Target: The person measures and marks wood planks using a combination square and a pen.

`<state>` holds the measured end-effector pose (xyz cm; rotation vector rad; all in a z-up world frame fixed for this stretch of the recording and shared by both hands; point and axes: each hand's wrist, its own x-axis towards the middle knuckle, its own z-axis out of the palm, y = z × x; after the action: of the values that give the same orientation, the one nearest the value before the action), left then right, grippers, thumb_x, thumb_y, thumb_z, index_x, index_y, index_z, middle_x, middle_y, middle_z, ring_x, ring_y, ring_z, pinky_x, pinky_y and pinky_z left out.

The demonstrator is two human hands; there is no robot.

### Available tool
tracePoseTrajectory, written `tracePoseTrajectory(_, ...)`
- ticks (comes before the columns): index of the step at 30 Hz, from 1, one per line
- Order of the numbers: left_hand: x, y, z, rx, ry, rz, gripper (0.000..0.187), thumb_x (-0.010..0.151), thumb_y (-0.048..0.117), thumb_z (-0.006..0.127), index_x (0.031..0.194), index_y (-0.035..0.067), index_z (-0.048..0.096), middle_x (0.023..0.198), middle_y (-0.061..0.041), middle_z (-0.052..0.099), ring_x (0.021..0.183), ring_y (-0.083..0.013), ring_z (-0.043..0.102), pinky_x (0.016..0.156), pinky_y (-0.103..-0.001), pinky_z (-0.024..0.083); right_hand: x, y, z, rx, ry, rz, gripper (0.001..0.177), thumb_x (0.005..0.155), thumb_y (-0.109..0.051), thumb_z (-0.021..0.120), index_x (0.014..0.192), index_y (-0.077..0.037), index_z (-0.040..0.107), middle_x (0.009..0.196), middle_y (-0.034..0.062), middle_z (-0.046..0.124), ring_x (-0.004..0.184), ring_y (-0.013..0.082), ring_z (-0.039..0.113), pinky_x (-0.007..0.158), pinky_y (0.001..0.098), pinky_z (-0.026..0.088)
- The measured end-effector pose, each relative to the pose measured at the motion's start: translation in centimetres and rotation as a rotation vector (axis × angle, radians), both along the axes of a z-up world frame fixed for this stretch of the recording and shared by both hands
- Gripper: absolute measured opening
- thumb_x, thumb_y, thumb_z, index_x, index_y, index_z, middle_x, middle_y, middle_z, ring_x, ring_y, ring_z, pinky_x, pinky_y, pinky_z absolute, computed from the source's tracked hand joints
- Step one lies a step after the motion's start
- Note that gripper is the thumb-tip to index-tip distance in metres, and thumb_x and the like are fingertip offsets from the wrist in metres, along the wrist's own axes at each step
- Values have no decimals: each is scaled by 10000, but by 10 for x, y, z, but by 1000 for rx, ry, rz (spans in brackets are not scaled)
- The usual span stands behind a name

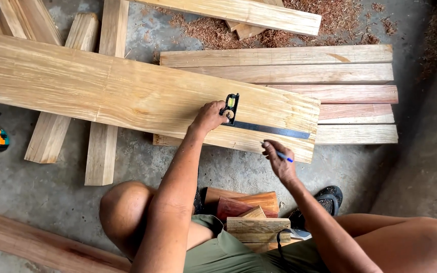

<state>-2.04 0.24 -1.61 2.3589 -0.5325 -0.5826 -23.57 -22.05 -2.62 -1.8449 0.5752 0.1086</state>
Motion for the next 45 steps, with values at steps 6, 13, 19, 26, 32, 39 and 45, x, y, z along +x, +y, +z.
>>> tracePoseTrajectory(6,-1,3,-8,-49,-36,-21,325,761,133,828,1017,45,649,1049,-129,703,1070,-328,663,941,-471,520,-10,40,-9,155,-34,-36,360,982,-266,695,1219,4,717,1008,125,786,914,166,760,815,282,611)
tracePoseTrajectory(13,1,0,-9,-56,3,1,346,753,135,826,1055,81,667,1028,-123,715,1045,-322,672,936,-471,523,-6,49,-16,110,-63,-35,302,962,-203,712,1178,7,734,957,86,780,886,113,722,797,257,574)
tracePoseTrajectory(19,1,2,-21,-31,-12,-22,332,773,147,835,1024,48,643,992,-132,697,1019,-318,681,908,-471,539,12,63,-1,126,-73,-42,288,940,-186,730,1170,-13,731,970,47,775,862,73,678,779,237,564)
tracePoseTrajectory(26,-7,4,-8,-57,-70,-23,308,792,147,804,1031,66,627,1018,-112,664,1039,-321,660,915,-474,520,53,71,2,-46,-201,-46,235,938,-170,762,1103,-3,762,969,91,769,835,112,684,742,259,564)
tracePoseTrajectory(32,-8,6,-13,-86,-83,-19,321,791,165,804,1029,63,615,1028,-118,650,1043,-336,649,912,-481,512,55,73,-5,-59,-241,-25,231,933,-162,757,1108,-12,755,974,90,776,848,121,708,758,268,579)
tracePoseTrajectory(39,-8,7,-10,-86,-78,-29,314,788,159,802,1029,69,622,1029,-109,653,1043,-331,652,912,-477,516,53,71,-6,-102,-204,10,235,953,-162,715,1139,-23,755,1010,99,789,873,121,729,797,266,585)
tracePoseTrajectory(45,-5,5,-10,-68,-52,-23,326,786,172,817,1024,63,622,1030,-109,651,1047,-329,652,915,-478,515,53,73,-10,-2,-176,-37,236,956,-181,718,1133,-24,716,939,78,778,816,102,678,747,264,573)
